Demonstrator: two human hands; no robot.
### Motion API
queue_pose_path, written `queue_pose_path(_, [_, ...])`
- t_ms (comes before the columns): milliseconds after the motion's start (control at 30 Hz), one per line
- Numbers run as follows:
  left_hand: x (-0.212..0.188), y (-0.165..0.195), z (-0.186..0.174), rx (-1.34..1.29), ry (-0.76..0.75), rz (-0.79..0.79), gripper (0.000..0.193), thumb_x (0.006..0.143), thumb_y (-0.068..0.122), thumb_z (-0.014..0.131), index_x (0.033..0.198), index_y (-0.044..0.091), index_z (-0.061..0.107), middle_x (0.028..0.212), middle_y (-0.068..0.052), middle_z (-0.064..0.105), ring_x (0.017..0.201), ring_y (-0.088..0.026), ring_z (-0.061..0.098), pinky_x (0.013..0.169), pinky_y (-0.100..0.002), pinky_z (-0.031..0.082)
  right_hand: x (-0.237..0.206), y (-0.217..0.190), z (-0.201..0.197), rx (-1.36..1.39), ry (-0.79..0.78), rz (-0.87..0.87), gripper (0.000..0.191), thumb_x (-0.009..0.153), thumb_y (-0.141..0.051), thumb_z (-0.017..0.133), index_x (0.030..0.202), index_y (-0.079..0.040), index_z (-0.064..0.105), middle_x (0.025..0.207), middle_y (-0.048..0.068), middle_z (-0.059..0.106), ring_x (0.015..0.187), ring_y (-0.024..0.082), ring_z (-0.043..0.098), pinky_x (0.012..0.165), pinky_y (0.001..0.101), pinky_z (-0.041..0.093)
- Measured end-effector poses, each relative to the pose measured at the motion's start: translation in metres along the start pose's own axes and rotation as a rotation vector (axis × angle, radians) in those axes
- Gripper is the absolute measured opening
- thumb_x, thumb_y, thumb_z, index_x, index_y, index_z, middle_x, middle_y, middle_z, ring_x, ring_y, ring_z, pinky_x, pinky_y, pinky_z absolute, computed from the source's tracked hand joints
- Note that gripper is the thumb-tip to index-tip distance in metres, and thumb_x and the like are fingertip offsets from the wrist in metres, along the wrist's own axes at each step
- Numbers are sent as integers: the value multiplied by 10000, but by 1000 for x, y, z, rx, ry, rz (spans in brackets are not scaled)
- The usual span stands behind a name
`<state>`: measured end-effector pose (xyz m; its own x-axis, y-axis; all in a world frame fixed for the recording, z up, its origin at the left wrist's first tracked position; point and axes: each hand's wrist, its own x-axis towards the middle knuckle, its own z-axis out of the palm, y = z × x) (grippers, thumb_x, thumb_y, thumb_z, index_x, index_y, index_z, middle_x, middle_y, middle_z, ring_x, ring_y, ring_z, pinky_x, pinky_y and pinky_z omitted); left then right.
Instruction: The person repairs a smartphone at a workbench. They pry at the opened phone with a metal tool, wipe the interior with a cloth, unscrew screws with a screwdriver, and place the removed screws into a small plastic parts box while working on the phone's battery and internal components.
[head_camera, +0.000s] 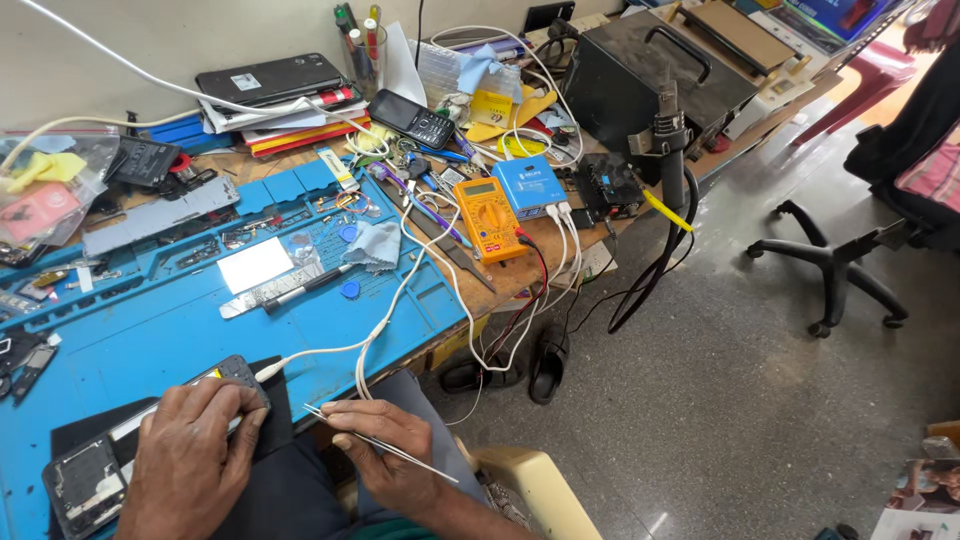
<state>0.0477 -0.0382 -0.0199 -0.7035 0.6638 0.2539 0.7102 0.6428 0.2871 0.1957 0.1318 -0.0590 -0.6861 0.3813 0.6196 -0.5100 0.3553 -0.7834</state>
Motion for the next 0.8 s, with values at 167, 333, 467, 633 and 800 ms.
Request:
queue_pose_path(167, [1, 2, -10, -182, 34, 11, 172, 854, 235, 686, 955, 96, 675, 1010, -68, 667, 1051, -297, 614, 888, -458, 483, -5, 2, -4, 31, 29, 3, 170, 1038, -63, 714, 1201, -22, 690, 1214, 172, 741, 1129, 281, 760, 988, 369, 640])
queue_pose_path(333, [-21, 31, -31, -155, 66, 175, 145, 848, 209, 676, 894, 73, 654, 971, -89, 665, 1030, -327, 598, 906, -491, 423, -4, 0, -15, -82, 7, -30, 196, 996, -60, 719, 1190, -35, 699, 1190, 146, 750, 1127, 286, 761, 1007, 387, 625])
queue_pose_path(467, [-43, 41, -42, -160, 20, 275, 306, 817, 184, 710, 1087, 53, 649, 1082, -120, 670, 1034, -336, 606, 869, -495, 434, 1, -4, -19, -96, 24, -59, 189, 981, -19, 697, 1169, -40, 698, 1149, 132, 757, 1107, 273, 756, 994, 381, 619])
queue_pose_path(633, [-29, 29, -47, -131, 136, 162, 371, 878, 169, 758, 1226, 62, 685, 1145, -102, 670, 1076, -304, 602, 908, -460, 459, 12, -13, -3, -201, -84, 1, 243, 956, 6, 732, 1197, -16, 710, 1201, 157, 749, 1135, 263, 748, 986, 371, 606])
queue_pose_path(800, [-14, 28, -38, -128, 182, 154, 377, 851, 155, 785, 1200, 36, 709, 1169, -99, 671, 1115, -297, 601, 945, -458, 481, 23, -18, 13, -325, -140, -74, 243, 941, -15, 757, 1181, -21, 718, 1183, 146, 753, 1106, 263, 756, 942, 353, 618])
